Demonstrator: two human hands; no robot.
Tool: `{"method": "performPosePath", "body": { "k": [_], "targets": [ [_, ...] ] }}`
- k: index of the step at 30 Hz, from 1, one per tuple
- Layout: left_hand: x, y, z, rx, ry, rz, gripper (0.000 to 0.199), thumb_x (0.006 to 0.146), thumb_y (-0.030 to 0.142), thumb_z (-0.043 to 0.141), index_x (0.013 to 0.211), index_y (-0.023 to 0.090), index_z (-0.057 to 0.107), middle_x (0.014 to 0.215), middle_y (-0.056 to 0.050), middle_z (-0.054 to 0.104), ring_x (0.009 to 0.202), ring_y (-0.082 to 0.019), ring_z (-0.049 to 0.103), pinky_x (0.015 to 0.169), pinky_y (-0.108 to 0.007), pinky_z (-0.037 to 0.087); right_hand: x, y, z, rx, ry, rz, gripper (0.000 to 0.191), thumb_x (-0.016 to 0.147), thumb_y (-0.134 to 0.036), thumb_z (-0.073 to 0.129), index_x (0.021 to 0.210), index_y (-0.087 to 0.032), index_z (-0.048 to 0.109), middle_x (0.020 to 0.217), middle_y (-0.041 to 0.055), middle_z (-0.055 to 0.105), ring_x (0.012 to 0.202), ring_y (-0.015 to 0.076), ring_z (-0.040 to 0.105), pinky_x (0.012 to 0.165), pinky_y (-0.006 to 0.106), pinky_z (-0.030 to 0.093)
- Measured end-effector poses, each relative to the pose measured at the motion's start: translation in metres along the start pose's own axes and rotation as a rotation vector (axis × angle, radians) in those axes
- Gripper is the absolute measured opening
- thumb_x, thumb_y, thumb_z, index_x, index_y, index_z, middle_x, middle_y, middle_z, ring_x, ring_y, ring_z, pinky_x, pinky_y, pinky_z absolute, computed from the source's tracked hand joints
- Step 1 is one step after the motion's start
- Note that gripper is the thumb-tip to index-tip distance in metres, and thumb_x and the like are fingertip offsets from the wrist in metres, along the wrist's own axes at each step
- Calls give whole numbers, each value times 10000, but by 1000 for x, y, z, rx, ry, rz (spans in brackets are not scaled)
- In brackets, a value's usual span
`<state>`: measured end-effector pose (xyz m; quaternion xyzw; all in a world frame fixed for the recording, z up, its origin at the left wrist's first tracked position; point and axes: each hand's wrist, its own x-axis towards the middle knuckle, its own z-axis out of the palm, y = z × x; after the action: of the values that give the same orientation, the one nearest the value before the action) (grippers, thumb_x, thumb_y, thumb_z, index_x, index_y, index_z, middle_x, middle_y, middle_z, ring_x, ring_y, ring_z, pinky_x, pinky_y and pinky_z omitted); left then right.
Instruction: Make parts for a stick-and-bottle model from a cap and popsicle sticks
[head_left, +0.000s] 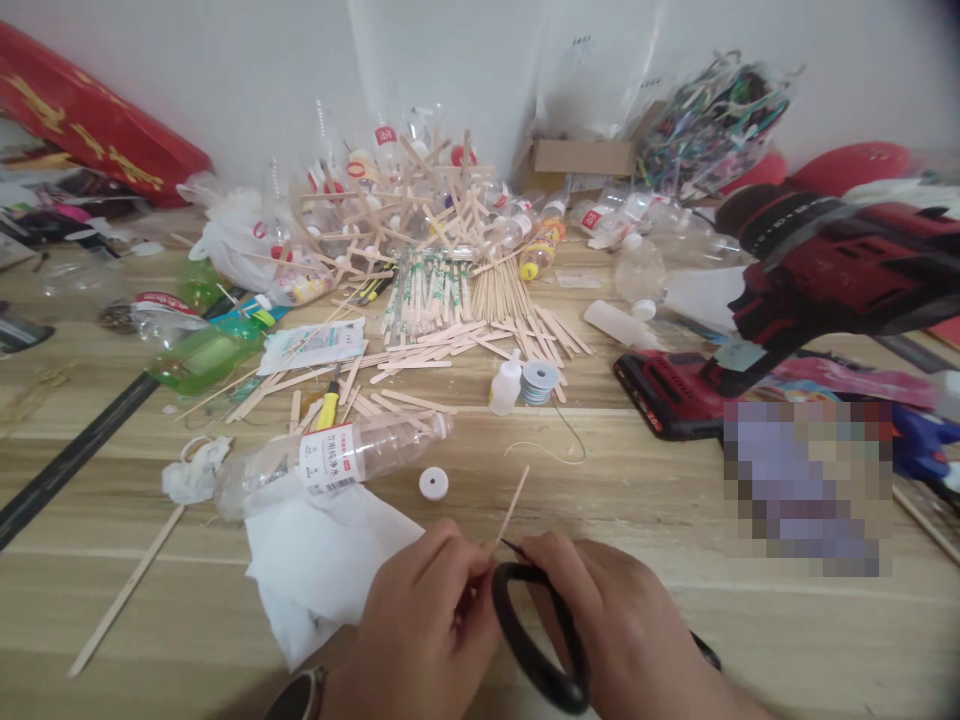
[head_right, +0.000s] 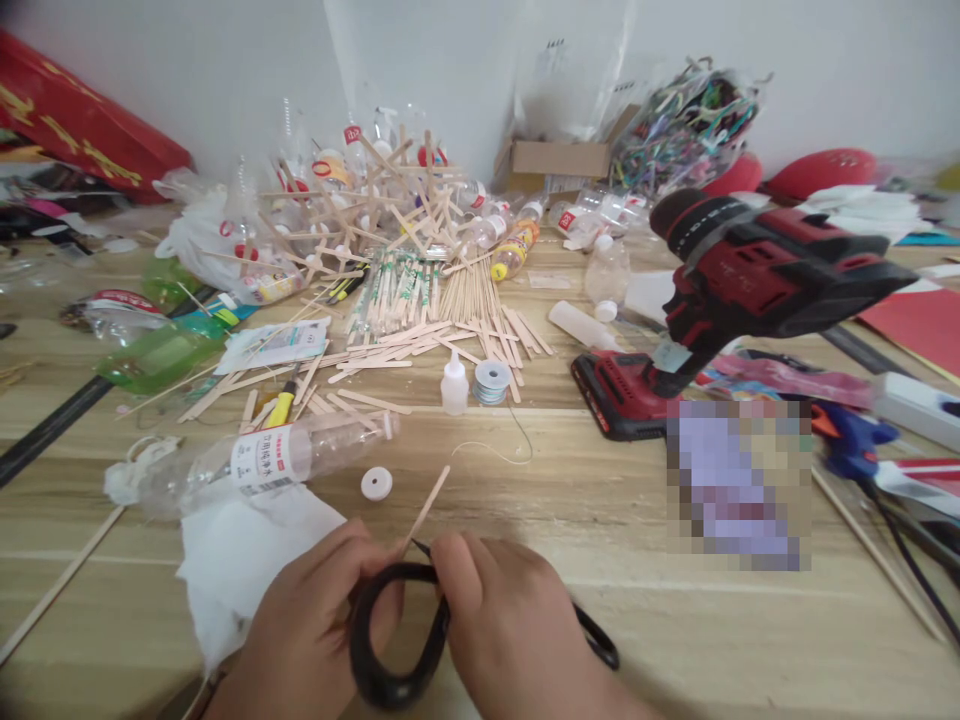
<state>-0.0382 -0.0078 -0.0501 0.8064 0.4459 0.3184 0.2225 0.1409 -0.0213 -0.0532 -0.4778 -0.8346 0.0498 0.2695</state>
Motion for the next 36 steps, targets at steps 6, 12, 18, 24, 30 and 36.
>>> {"method": "performPosePath", "body": {
  "k": [6, 12, 18, 24, 30, 36],
  "targets": [
    [-5, -1, 4, 183, 109, 186, 174, 924, 89, 436, 869, 206, 553, 641, 15, 563, 554, -139, 580, 469, -229, 402, -4, -6, 3, 547, -205, 456, 163, 949, -236, 387, 793, -238, 433, 520, -60, 545, 442, 124, 562, 454, 218, 410],
    [-8, -1, 3, 453, 171, 329, 174, 981, 114, 396, 1009, 154, 563, 629, 1, 601, 521, -169, 596, 483, -278, 437, 9, -15, 0, 1223, -409, 789, 239, 935, -451, 464, 859, -231, 411, 494, -120, 406, 414, 84, 481, 412, 170, 387],
    [3, -2, 0, 207, 135, 127, 198, 938, 147, 458, 841, 175, 629, 610, 8, 580, 519, -150, 589, 486, -246, 449, -1, -12, -6, 694, -167, 398, 143, 993, -273, 365, 900, -237, 468, 578, -45, 563, 490, 143, 605, 445, 230, 453],
    [20, -4, -7, -364, -34, -407, 194, 850, 282, 556, 939, 197, 706, 576, 54, 511, 494, -111, 508, 436, -187, 376, 4, -8, -25, -83, 127, -119, 253, 958, -53, 306, 1069, -165, 504, 741, 66, 710, 635, 200, 685, 574, 307, 519],
    [16, 0, -5, -480, -88, -548, 170, 806, 334, 586, 757, 192, 665, 550, 45, 520, 505, -118, 487, 469, -201, 374, 8, 4, -11, -192, 177, -182, 230, 960, -46, 305, 973, -143, 512, 630, 26, 658, 503, 168, 628, 464, 268, 480],
    [14, 3, -5, -519, -91, -580, 199, 809, 337, 587, 667, 198, 594, 572, 34, 565, 530, -120, 509, 489, -202, 398, 9, 2, -5, -247, 139, -200, 289, 990, -79, 254, 941, -143, 532, 620, 18, 650, 493, 178, 625, 449, 288, 459]
  ]
}}
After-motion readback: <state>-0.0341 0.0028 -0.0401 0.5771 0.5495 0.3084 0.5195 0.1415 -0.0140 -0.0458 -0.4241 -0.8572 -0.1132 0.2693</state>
